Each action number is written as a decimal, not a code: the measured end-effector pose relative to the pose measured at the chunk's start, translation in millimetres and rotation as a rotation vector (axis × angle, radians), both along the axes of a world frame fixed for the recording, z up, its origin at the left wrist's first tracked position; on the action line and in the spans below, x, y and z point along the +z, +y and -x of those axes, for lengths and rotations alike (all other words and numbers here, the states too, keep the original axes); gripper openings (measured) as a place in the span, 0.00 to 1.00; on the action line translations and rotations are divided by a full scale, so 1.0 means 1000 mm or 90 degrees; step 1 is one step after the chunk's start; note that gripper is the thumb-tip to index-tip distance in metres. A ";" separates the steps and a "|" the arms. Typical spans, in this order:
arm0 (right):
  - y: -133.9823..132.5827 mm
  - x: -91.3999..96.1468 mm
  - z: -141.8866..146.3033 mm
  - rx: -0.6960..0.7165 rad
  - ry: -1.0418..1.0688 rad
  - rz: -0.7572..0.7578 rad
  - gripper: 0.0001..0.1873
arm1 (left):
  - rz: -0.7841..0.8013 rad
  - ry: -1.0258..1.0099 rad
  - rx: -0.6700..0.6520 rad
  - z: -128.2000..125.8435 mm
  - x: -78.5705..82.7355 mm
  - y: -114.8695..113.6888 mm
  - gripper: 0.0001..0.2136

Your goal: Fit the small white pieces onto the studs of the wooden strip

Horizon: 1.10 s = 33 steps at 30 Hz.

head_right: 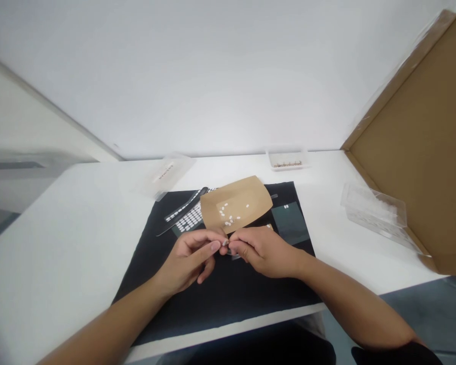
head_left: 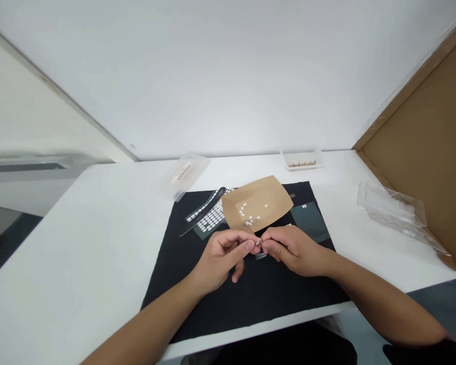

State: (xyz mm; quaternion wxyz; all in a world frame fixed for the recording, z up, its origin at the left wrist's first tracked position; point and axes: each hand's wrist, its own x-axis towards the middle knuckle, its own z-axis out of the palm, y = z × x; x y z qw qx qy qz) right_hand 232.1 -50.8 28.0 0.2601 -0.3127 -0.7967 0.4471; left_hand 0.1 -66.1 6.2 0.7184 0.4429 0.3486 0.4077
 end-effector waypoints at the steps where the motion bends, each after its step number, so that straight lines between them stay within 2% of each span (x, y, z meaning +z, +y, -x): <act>1: 0.000 0.000 0.000 0.002 0.002 -0.001 0.14 | -0.003 0.008 0.002 0.000 -0.001 0.000 0.15; 12: 0.001 -0.001 -0.001 0.023 -0.013 -0.052 0.15 | -0.033 0.030 -0.023 0.001 -0.006 0.001 0.14; 14: 0.001 -0.003 -0.001 0.021 -0.030 -0.103 0.15 | -0.039 0.036 -0.025 0.001 -0.005 0.001 0.15; 19: 0.002 -0.011 -0.001 -0.002 -0.108 -0.355 0.18 | -0.108 0.055 -0.059 0.003 -0.002 0.004 0.14; 22: 0.002 -0.013 -0.001 -0.015 -0.126 -0.462 0.18 | -0.147 0.081 -0.086 0.005 0.001 0.006 0.14; 26: 0.001 -0.009 -0.001 -0.014 -0.156 -0.526 0.18 | -0.148 0.104 -0.099 0.006 0.002 0.006 0.16; 33: -0.001 -0.004 0.000 0.019 -0.177 -0.558 0.18 | -0.086 0.097 -0.159 0.007 -0.004 0.005 0.19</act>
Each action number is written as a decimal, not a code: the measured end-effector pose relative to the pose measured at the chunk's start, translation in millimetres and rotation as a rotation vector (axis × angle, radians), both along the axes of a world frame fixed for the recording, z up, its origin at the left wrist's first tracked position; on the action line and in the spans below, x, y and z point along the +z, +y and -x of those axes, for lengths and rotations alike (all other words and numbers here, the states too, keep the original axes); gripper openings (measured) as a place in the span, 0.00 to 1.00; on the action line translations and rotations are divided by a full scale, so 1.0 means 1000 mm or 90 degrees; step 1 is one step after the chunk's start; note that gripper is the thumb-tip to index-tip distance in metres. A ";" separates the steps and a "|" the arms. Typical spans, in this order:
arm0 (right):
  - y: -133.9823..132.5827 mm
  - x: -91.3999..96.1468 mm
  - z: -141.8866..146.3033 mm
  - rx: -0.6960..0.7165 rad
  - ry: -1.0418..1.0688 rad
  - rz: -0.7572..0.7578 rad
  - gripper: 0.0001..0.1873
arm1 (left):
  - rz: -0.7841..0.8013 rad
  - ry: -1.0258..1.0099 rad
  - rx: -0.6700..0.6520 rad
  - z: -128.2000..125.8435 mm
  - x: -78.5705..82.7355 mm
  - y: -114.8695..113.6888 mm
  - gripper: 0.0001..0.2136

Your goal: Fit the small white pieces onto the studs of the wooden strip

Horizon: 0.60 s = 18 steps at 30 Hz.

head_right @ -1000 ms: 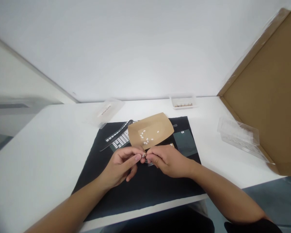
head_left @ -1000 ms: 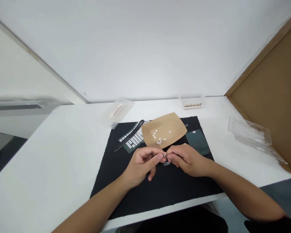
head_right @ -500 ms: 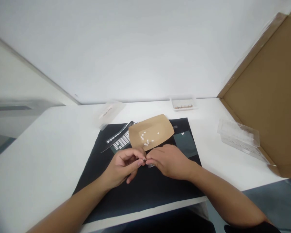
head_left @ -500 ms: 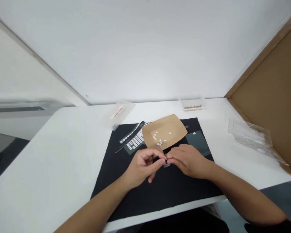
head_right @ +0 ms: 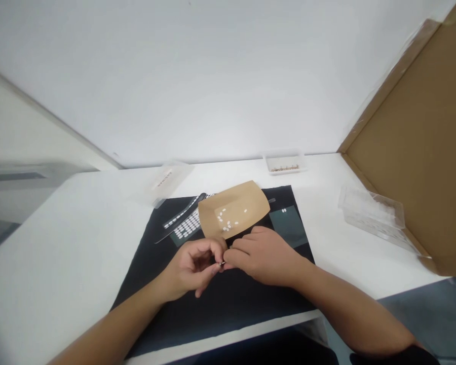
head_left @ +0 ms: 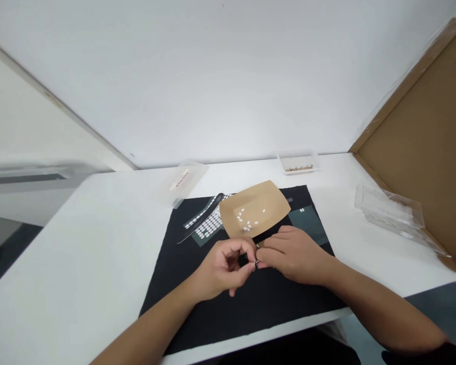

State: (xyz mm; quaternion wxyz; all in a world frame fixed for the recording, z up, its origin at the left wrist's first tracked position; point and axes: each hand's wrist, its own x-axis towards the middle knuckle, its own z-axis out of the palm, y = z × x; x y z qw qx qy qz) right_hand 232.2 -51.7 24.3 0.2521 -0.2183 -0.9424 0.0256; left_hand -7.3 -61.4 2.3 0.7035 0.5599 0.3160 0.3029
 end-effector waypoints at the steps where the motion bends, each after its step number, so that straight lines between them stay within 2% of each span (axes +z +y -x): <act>1: 0.000 0.000 0.000 0.006 -0.004 0.001 0.18 | 0.005 -0.002 -0.009 0.000 0.000 0.000 0.18; 8: 0.000 0.001 -0.001 0.022 -0.028 0.013 0.18 | 0.015 -0.006 -0.029 0.001 0.001 -0.002 0.17; 13: 0.000 -0.003 -0.001 0.029 -0.007 0.054 0.19 | 0.024 -0.001 -0.029 0.000 0.004 -0.003 0.19; 18: 0.001 -0.007 -0.002 0.036 0.004 0.091 0.22 | 0.004 -0.005 -0.032 0.000 0.004 -0.005 0.16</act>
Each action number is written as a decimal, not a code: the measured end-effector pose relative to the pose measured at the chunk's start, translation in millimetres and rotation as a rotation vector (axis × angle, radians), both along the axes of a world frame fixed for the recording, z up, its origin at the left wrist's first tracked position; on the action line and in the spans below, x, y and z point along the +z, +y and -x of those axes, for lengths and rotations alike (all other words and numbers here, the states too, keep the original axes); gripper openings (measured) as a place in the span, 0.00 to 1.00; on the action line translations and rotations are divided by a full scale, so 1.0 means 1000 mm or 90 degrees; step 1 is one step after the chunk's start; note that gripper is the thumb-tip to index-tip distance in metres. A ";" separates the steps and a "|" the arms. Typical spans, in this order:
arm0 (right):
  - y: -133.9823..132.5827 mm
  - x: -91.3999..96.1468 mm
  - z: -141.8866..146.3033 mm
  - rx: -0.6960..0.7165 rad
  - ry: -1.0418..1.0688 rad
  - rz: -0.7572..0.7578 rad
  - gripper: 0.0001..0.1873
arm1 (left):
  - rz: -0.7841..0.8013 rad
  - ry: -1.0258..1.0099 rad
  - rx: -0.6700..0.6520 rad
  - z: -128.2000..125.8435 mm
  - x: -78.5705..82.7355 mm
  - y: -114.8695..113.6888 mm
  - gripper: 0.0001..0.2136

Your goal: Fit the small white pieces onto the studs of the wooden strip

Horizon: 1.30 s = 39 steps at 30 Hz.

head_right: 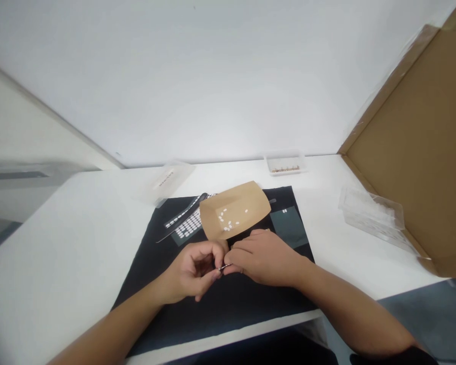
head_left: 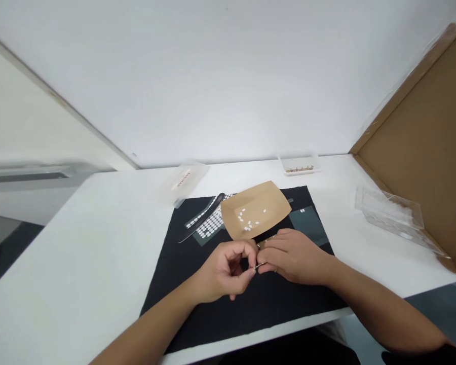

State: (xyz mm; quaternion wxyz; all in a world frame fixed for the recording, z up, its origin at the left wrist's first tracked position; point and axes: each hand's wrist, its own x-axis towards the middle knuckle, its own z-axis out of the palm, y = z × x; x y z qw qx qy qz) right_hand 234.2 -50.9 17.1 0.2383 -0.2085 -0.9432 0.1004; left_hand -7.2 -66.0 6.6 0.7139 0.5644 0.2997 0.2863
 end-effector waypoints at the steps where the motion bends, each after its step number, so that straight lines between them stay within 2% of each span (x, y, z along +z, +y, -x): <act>1: 0.000 0.000 0.000 0.000 0.005 -0.001 0.23 | -0.007 0.002 -0.001 0.000 0.000 0.000 0.15; 4: 0.001 0.001 -0.001 -0.005 0.023 -0.015 0.23 | -0.061 0.019 0.022 -0.001 0.001 0.001 0.13; 10: 0.002 0.001 0.000 -0.040 0.035 -0.037 0.23 | -0.291 0.084 0.138 -0.003 0.009 0.006 0.07; 16: 0.004 0.000 0.000 -0.070 0.036 -0.073 0.23 | -0.320 0.070 0.180 -0.005 0.007 0.004 0.03; 23: 0.002 0.000 0.001 -0.062 0.048 -0.081 0.23 | -0.430 -0.012 0.161 -0.004 0.007 0.006 0.09; 28: 0.000 0.003 0.002 -0.043 0.058 -0.072 0.24 | -0.410 -0.035 0.117 -0.003 0.011 0.007 0.09; 39: 0.001 0.008 0.001 -0.023 0.070 -0.079 0.25 | -0.212 -0.043 0.047 0.004 0.006 0.003 0.04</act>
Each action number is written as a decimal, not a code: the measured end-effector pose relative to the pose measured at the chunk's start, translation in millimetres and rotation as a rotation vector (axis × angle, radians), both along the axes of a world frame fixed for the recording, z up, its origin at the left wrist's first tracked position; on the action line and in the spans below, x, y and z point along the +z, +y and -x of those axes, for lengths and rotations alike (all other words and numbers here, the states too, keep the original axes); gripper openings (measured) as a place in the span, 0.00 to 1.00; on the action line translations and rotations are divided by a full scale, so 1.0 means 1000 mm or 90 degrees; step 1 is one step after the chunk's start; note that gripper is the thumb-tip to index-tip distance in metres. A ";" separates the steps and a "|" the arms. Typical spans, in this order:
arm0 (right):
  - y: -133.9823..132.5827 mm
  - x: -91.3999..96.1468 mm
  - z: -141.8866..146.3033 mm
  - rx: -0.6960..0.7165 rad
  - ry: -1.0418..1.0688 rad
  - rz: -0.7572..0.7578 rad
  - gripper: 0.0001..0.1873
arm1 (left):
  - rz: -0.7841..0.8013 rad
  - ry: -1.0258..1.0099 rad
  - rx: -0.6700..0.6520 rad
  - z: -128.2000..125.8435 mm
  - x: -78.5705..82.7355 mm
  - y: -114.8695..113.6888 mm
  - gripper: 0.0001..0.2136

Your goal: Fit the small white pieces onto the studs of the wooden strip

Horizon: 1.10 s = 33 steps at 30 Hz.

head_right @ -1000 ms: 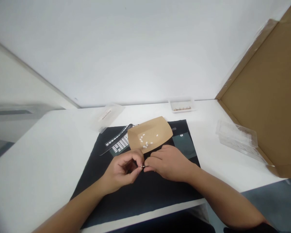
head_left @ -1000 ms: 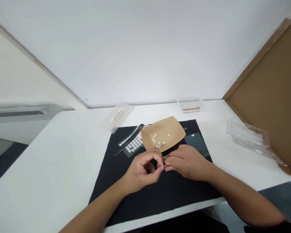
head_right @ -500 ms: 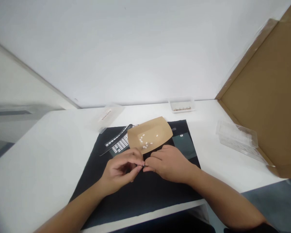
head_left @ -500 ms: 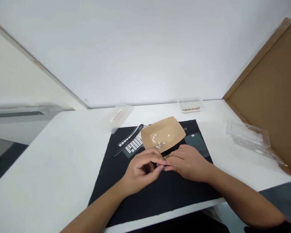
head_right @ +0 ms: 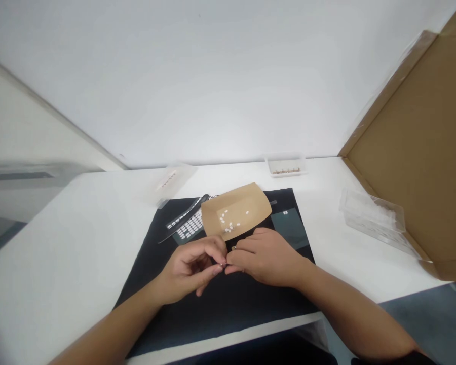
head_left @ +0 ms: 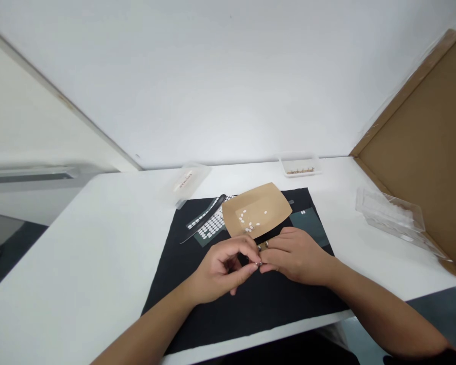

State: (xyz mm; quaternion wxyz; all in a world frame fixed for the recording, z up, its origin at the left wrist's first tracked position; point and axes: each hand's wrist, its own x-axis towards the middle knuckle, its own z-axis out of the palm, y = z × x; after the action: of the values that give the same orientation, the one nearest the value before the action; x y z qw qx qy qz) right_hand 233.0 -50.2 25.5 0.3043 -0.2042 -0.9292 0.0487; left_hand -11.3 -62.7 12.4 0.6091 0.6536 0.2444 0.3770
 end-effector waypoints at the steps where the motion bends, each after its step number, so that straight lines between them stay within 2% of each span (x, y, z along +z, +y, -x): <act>1: 0.000 0.000 0.000 0.000 0.000 -0.001 0.24 | 0.010 -0.002 -0.004 0.000 0.000 0.000 0.04; 13: 0.000 0.000 0.000 0.015 0.009 0.000 0.22 | 0.041 0.038 -0.031 0.003 0.002 0.000 0.07; 18: 0.002 0.000 -0.001 -0.002 0.015 -0.016 0.23 | 0.025 0.033 0.032 -0.001 0.000 0.000 0.07; 21: 0.003 0.000 -0.001 -0.032 0.008 -0.035 0.24 | -0.007 0.020 0.079 -0.004 0.001 0.001 0.06; 25: 0.002 0.000 -0.001 -0.052 -0.005 -0.044 0.23 | -0.076 0.032 0.090 -0.004 0.004 0.001 0.04; 30: 0.001 -0.003 0.001 -0.066 -0.015 -0.014 0.22 | -0.135 0.060 0.136 -0.005 0.004 0.000 0.04; 33: 0.000 -0.006 0.001 -0.074 -0.003 0.003 0.21 | -0.203 0.074 0.181 -0.006 0.004 -0.001 0.03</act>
State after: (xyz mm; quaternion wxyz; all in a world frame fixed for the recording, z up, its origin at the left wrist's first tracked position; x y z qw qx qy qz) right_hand 231.7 -50.2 19.8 0.3038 -0.2583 -0.9165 0.0326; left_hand -5.1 -63.4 16.2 0.4235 0.7212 0.3059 0.4550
